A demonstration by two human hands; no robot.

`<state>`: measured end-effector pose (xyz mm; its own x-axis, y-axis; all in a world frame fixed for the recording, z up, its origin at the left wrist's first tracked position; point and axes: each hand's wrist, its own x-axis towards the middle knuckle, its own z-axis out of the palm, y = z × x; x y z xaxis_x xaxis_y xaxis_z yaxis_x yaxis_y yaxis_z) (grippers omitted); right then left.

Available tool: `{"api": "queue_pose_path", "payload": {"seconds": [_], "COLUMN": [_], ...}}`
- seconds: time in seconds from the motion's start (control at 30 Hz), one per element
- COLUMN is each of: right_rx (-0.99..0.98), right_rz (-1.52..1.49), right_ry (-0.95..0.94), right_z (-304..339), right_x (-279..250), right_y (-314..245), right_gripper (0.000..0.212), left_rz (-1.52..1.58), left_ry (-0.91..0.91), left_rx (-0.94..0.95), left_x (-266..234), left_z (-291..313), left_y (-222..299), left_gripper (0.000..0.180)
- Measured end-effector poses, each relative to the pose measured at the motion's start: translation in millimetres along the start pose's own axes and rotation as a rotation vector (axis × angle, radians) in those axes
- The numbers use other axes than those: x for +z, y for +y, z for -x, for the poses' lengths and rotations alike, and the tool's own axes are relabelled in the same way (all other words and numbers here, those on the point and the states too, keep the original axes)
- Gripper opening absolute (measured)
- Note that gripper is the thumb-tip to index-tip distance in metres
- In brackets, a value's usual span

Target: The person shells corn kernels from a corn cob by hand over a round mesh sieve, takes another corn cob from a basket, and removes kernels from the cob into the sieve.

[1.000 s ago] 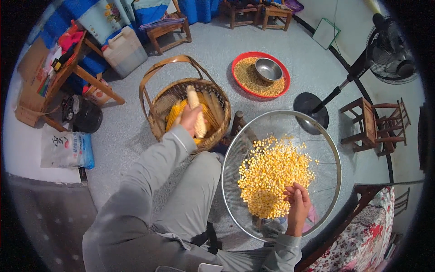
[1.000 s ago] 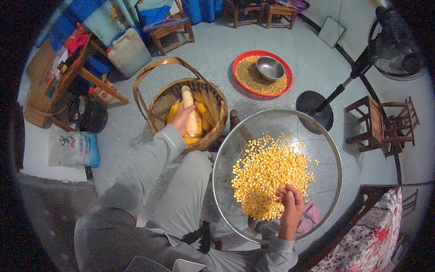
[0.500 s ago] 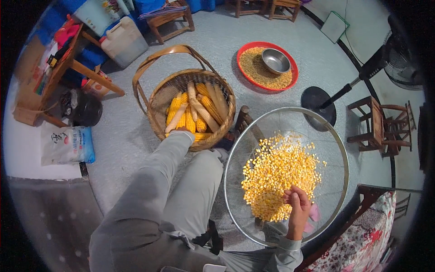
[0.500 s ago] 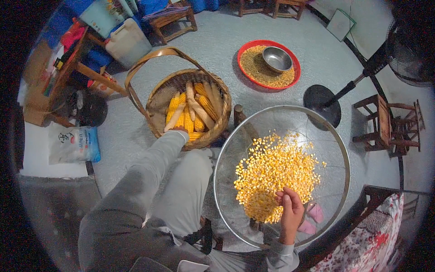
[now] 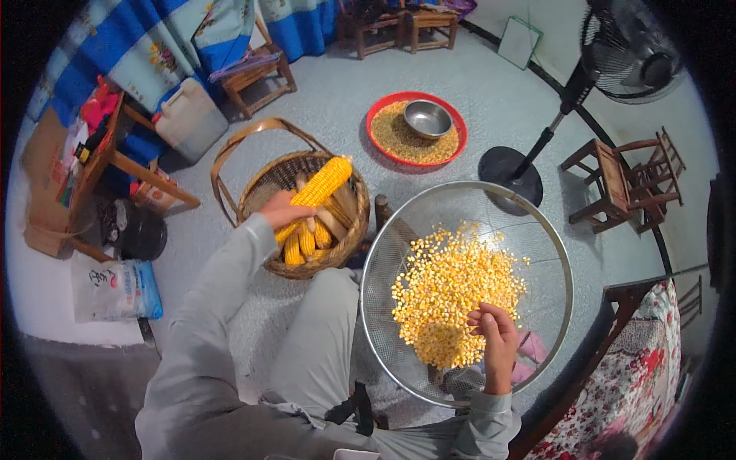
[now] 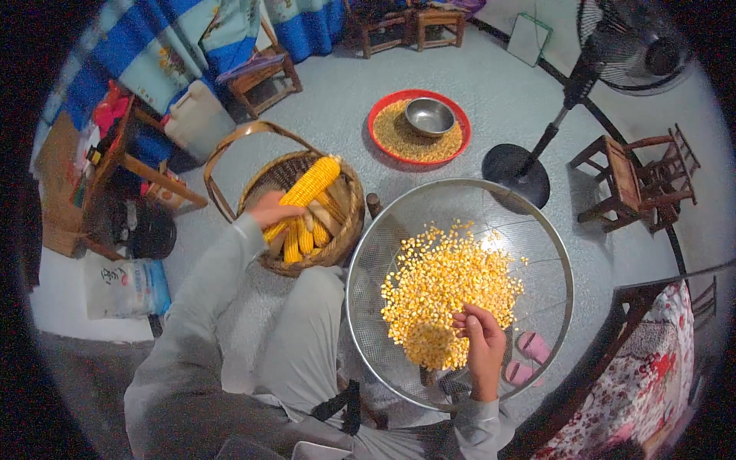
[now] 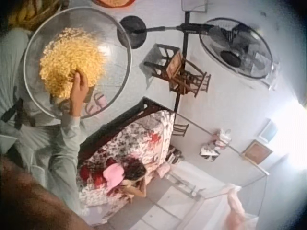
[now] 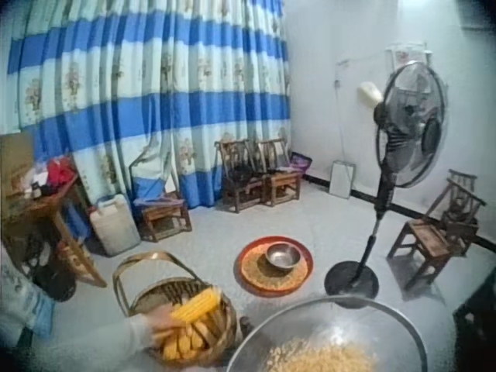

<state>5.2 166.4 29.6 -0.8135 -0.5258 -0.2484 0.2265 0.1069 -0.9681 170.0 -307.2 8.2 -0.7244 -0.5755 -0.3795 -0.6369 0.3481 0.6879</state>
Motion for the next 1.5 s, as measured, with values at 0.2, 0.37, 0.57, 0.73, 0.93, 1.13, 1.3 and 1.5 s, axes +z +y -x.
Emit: {"api": "queue_pose_path", "payload": {"seconds": [0.2, 0.37, 0.57, 0.73, 0.93, 1.13, 1.3, 1.5], "right_rx": [-0.048, -0.132, -0.060, -0.135, -0.151, -0.261, -0.110, 0.039], "right_rz": [-0.213, -0.625, -0.575, -0.796, -0.659, -0.464, -0.361, -0.770], "right_ry": [0.018, -0.145, 0.042, 0.304, 0.294, 0.221, 0.251, 0.203], "right_z": [1, -10, -1, 2, -3, -13, -21, -33], "right_x": [-6, -3, -31, -23, 11, 28, 3, 3], "right_y": [-2, -16, -15, -10, 13, 10, 9, -3], "right_gripper": [0.031, 0.061, 0.044, 0.041, 0.043, 0.030, 0.029, 0.037], "left_rz": [0.666, 0.228, -0.194, 0.031, 1.144, 1.329, 1.184, 0.789], "left_ry": [-0.454, -0.685, -0.095, 0.385, -0.767, -0.621, -0.681, -0.828], "left_rx": [0.076, 0.422, 1.052, 1.086, 0.064, 0.030, 0.089, 0.397], "left_x": [29, 94, 184, 205, 266, 256, 240, 263], "left_z": [49, 63, 67, 66, 70, 58, 56, 77], "left_y": [106, 183, 225, 219, 217, 206, 209, 207], "left_gripper": [0.043, 0.048, 0.050, 0.029, 0.035, 0.036, 0.038, 0.052]}}
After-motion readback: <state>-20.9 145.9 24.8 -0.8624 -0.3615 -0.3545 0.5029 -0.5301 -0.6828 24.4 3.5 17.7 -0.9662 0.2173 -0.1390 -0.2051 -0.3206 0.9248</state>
